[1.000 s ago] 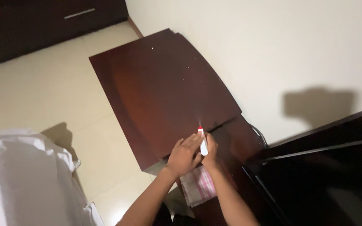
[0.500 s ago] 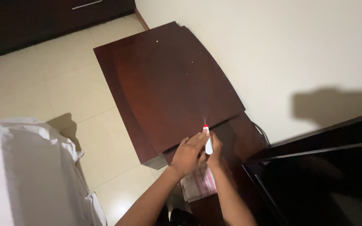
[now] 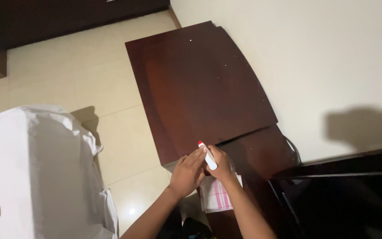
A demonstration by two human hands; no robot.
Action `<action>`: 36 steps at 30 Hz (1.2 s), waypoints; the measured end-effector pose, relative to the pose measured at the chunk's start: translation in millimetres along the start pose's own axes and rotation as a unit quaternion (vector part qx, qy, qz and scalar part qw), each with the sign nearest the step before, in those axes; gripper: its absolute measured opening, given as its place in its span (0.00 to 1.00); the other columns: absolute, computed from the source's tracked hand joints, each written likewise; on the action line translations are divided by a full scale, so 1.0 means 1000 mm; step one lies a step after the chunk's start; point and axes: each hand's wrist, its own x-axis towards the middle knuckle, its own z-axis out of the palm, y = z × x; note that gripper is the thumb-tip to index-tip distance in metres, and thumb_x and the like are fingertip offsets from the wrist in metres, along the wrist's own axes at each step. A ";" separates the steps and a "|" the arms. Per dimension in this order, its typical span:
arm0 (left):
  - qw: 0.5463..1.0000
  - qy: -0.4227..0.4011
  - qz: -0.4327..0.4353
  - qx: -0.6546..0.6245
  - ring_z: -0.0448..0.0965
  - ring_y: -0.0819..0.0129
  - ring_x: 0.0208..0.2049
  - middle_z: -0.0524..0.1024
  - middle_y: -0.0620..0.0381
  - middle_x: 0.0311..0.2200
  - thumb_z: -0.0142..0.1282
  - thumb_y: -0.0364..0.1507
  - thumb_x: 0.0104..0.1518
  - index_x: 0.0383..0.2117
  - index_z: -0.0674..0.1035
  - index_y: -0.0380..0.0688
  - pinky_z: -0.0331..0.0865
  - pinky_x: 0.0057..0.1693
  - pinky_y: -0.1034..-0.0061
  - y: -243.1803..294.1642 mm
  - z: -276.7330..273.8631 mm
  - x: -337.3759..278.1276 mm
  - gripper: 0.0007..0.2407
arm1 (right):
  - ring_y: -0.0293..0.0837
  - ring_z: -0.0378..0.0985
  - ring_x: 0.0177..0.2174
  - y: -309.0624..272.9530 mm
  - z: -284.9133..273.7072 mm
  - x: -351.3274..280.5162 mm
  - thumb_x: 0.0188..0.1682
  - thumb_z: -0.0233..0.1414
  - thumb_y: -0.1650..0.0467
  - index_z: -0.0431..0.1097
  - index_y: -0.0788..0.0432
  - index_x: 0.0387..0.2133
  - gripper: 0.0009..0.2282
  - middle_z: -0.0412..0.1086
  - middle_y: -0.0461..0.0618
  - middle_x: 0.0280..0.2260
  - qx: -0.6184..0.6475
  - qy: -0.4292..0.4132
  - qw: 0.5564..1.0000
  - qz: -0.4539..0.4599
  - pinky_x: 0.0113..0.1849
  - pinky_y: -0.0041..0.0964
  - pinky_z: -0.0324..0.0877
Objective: The person places a water bottle on a nightstand, then moves a tray and tissue box to the same nightstand. They pick up a white towel, fold it neatly, and place it on the bed. Finally, they use a spray bottle and a cloth to wipe down a wooden table.
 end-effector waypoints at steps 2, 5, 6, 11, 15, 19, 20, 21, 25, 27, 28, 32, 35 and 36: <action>1.000 0.012 0.004 -0.001 0.67 0.55 0.65 0.66 0.46 0.65 0.57 0.25 0.52 0.66 0.65 0.39 0.63 0.63 0.55 -0.005 0.001 -0.008 0.30 | 0.62 0.80 0.39 -0.027 -0.010 0.001 0.37 0.59 0.74 0.71 0.56 0.43 0.17 0.77 0.58 0.37 -0.031 -0.024 0.999 0.018 0.36 0.51 0.74; 0.999 0.039 0.015 -0.007 0.69 0.54 0.64 0.67 0.44 0.65 0.57 0.24 0.51 0.65 0.66 0.38 0.64 0.62 0.58 -0.008 0.003 -0.013 0.30 | 0.61 0.79 0.39 -0.064 -0.025 0.005 0.36 0.60 0.73 0.70 0.52 0.48 0.22 0.77 0.55 0.40 -0.071 -0.055 0.995 0.041 0.36 0.52 0.74; 0.998 0.051 0.024 -0.013 0.69 0.54 0.63 0.68 0.44 0.64 0.58 0.24 0.51 0.64 0.66 0.37 0.64 0.61 0.58 -0.008 0.004 -0.013 0.30 | 0.61 0.79 0.40 -0.074 -0.031 0.006 0.36 0.60 0.74 0.70 0.51 0.50 0.24 0.77 0.54 0.42 -0.081 -0.060 0.994 0.049 0.37 0.52 0.74; 0.997 0.049 0.054 -0.032 0.70 0.55 0.64 0.70 0.45 0.63 0.58 0.25 0.52 0.64 0.67 0.37 0.64 0.64 0.59 0.002 0.023 0.006 0.29 | 0.62 0.79 0.42 -0.037 -0.040 -0.010 0.36 0.57 0.76 0.70 0.54 0.50 0.23 0.76 0.57 0.43 -0.024 0.000 0.999 0.043 0.38 0.50 0.75; 0.996 0.005 0.071 -0.059 0.69 0.55 0.64 0.69 0.44 0.63 0.58 0.27 0.53 0.65 0.68 0.37 0.62 0.64 0.59 0.015 0.041 0.018 0.29 | 0.59 0.82 0.41 0.015 -0.047 -0.030 0.40 0.56 0.75 0.72 0.55 0.45 0.17 0.77 0.58 0.39 0.006 0.019 0.996 0.090 0.40 0.47 0.76; 0.993 -0.008 0.085 -0.080 0.69 0.56 0.65 0.70 0.45 0.63 0.57 0.28 0.54 0.65 0.68 0.39 0.62 0.65 0.59 0.025 0.060 0.025 0.28 | 0.59 0.80 0.43 -0.007 -0.072 -0.039 0.41 0.60 0.72 0.73 0.54 0.47 0.18 0.77 0.56 0.42 -0.079 0.042 0.984 0.157 0.40 0.49 0.74; 0.993 -0.020 0.089 -0.079 0.69 0.55 0.65 0.69 0.45 0.64 0.57 0.29 0.54 0.64 0.68 0.39 0.62 0.65 0.59 0.027 0.064 0.027 0.28 | 0.61 0.79 0.44 -0.001 -0.074 -0.043 0.39 0.60 0.73 0.71 0.57 0.49 0.21 0.75 0.59 0.44 -0.059 0.075 0.992 0.086 0.41 0.48 0.74; 0.992 -0.033 0.092 -0.077 0.68 0.55 0.65 0.69 0.45 0.64 0.57 0.29 0.54 0.64 0.68 0.39 0.61 0.65 0.59 0.029 0.067 0.030 0.28 | 0.62 0.78 0.45 0.006 -0.076 -0.046 0.37 0.60 0.74 0.69 0.60 0.51 0.24 0.74 0.61 0.46 -0.040 0.107 0.993 0.014 0.43 0.48 0.74; 0.990 -0.072 0.099 -0.067 0.66 0.55 0.67 0.66 0.46 0.67 0.56 0.31 0.56 0.67 0.65 0.40 0.60 0.66 0.57 0.049 0.069 0.045 0.29 | 0.64 0.76 0.45 -0.002 -0.088 -0.053 0.36 0.59 0.74 0.69 0.62 0.52 0.25 0.73 0.62 0.46 -0.075 0.134 0.988 0.018 0.42 0.49 0.73; 0.987 -0.122 0.087 -0.062 0.62 0.55 0.68 0.61 0.48 0.69 0.56 0.32 0.56 0.69 0.60 0.42 0.57 0.66 0.55 0.062 0.063 0.054 0.32 | 0.62 0.78 0.45 0.012 -0.080 -0.058 0.46 0.57 0.73 0.70 0.60 0.49 0.16 0.74 0.61 0.43 -0.066 0.225 0.971 0.049 0.43 0.48 0.73; 0.987 -0.122 0.088 -0.062 0.62 0.55 0.68 0.61 0.48 0.69 0.56 0.32 0.56 0.69 0.60 0.42 0.57 0.66 0.55 0.064 0.065 0.057 0.32 | 0.62 0.78 0.45 0.024 -0.078 -0.059 0.46 0.57 0.73 0.70 0.60 0.49 0.16 0.74 0.61 0.43 -0.066 0.226 0.971 0.049 0.43 0.48 0.73; 0.983 -0.158 0.090 -0.039 0.59 0.56 0.69 0.59 0.49 0.70 0.55 0.33 0.57 0.70 0.57 0.45 0.54 0.67 0.54 0.067 0.068 0.065 0.32 | 0.60 0.81 0.39 0.044 -0.073 -0.062 0.47 0.57 0.72 0.72 0.61 0.40 0.09 0.76 0.61 0.36 -0.050 0.230 0.961 0.143 0.39 0.47 0.74; 0.984 -0.152 0.090 -0.028 0.58 0.56 0.70 0.58 0.49 0.70 0.55 0.33 0.57 0.70 0.57 0.43 0.54 0.68 0.53 0.058 0.066 0.062 0.32 | 0.62 0.79 0.39 0.033 -0.077 -0.054 0.46 0.56 0.74 0.72 0.62 0.41 0.10 0.75 0.62 0.37 -0.048 0.201 0.974 0.091 0.39 0.48 0.73; 0.984 -0.151 0.085 -0.030 0.58 0.56 0.70 0.59 0.48 0.70 0.54 0.33 0.56 0.70 0.57 0.42 0.54 0.68 0.53 0.052 0.064 0.060 0.33 | 0.62 0.78 0.39 0.029 -0.077 -0.049 0.44 0.55 0.74 0.71 0.63 0.43 0.12 0.74 0.62 0.37 -0.042 0.185 0.981 0.044 0.39 0.48 0.73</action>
